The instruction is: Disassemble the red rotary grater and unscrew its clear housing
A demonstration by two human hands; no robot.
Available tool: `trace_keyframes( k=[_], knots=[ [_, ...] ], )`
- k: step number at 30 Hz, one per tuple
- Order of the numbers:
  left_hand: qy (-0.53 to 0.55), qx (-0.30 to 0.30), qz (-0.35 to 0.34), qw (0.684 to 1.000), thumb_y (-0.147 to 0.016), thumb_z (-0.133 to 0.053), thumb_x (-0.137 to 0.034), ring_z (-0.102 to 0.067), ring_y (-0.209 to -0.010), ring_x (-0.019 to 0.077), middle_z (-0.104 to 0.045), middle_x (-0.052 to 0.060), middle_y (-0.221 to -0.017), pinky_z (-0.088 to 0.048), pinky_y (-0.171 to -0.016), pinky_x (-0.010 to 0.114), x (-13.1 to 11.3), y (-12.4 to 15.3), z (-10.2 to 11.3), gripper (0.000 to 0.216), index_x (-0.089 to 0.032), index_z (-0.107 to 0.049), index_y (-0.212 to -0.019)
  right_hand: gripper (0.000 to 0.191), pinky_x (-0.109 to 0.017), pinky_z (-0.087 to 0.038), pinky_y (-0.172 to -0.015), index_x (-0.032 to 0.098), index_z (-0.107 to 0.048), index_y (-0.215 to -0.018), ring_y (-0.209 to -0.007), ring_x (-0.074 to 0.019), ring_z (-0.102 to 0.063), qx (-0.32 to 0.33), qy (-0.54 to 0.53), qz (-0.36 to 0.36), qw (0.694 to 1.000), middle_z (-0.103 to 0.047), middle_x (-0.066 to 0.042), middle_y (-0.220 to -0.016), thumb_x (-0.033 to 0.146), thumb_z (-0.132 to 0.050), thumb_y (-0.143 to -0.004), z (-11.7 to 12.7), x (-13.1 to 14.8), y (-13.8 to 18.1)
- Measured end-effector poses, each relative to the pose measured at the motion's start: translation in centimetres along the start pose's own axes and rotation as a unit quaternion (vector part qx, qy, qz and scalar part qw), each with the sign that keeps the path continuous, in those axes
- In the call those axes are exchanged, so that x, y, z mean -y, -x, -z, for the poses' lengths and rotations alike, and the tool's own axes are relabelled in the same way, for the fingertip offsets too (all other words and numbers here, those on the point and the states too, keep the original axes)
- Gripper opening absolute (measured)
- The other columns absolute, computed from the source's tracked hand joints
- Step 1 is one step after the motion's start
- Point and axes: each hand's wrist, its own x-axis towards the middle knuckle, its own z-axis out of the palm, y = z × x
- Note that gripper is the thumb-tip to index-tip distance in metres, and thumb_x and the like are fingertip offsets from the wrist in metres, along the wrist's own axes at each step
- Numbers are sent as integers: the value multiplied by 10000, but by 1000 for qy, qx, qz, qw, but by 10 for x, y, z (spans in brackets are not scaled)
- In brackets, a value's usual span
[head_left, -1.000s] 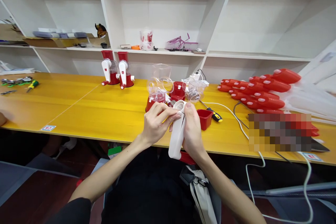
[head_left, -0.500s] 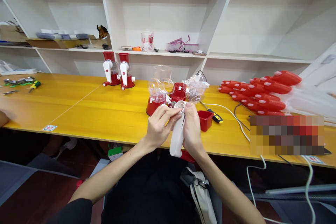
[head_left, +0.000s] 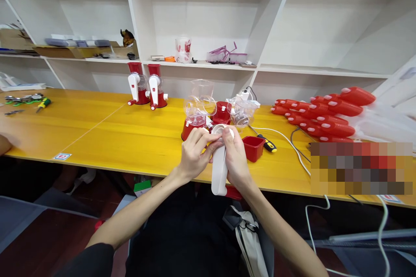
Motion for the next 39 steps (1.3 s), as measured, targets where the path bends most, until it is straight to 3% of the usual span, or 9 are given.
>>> trace_keyframes(
  k=[10, 16, 22, 28, 39],
  knots=[
    [13, -9, -11, 1000, -956, -619, -165, -509, -724, 119, -603, -6, -784, -474, -671, 247, 3, -2, 1, 46, -187, -622, -996, 565, -168, -474, -500, 212, -447, -991, -529, -20, -442, -33, 0, 29, 999, -469, 61, -688, 719, -594, -790, 0, -4, -3],
    [62, 47, 11, 997, -982, -562, -143, -572, -749, 94, -622, 4, -846, -500, -632, 189, 0, -4, 3, 69, -182, -616, -1000, 558, -174, -471, -510, 235, -421, -1039, -519, -28, -434, -70, 7, 52, 996, -439, 71, -662, 731, -548, -817, 14, 5, -11],
    [41, 59, 25, 997, -968, -620, -294, -636, -1091, 176, -664, 92, -1140, -559, -917, 329, -4, -11, 7, 300, -180, -599, -1244, 524, -140, -458, -536, 217, -483, -1036, -604, -15, -453, -19, 15, 49, 999, -515, 27, -791, 706, -522, -851, 7, 4, -4],
    [1, 32, 17, 999, -954, -641, -236, -619, -785, 128, -700, 17, -872, -524, -725, 269, -8, -7, 5, 103, -182, -653, -1041, 505, -125, -433, -497, 212, -458, -992, -568, -2, -414, -9, 23, 43, 999, -468, 43, -769, 696, -511, -860, 3, 0, -1],
    [28, 34, -6, 999, -974, -607, -227, -561, -714, 120, -661, 7, -809, -481, -654, 249, 1, -7, 4, 43, -185, -614, -977, 542, -120, -421, -441, 214, -453, -991, -534, -2, -391, -13, 32, 37, 999, -461, 50, -736, 724, -532, -828, 1, -1, 1]
  ],
)
